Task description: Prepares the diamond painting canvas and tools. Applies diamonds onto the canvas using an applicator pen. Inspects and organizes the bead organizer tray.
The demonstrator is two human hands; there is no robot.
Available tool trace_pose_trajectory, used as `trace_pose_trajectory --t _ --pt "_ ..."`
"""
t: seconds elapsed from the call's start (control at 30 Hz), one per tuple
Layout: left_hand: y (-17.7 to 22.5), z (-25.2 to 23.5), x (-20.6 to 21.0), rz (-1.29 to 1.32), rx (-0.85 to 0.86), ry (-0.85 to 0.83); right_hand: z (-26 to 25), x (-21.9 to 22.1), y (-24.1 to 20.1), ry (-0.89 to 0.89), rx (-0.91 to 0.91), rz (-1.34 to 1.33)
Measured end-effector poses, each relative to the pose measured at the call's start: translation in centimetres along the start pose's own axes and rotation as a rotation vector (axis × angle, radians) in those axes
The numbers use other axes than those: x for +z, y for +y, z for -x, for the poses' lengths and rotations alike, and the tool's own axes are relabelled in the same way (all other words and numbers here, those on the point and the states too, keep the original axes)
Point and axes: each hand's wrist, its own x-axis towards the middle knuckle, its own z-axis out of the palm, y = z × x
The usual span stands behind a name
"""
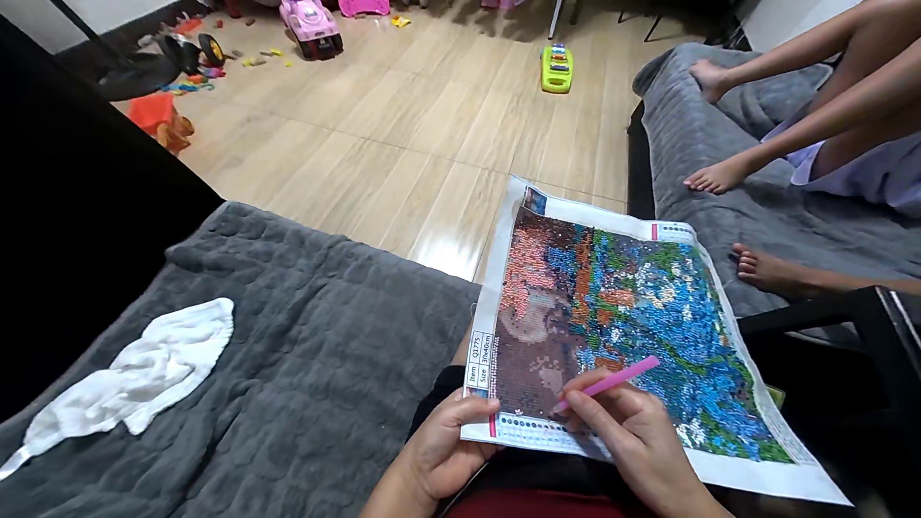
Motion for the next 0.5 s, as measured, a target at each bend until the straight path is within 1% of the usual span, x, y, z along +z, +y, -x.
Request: trace_pose_trajectory --t 0.17,0.5 --pt "0.06 0.11 0.25 0.009 -0.003 0.016 -0.10 0.02 0.09 -0.007 -0.037 0.042" --pt "0.08 0.06 0.05 0.008 -0.008 -0.007 -0.29 0.55 -0.01 -0.027 -0.035 0.014"
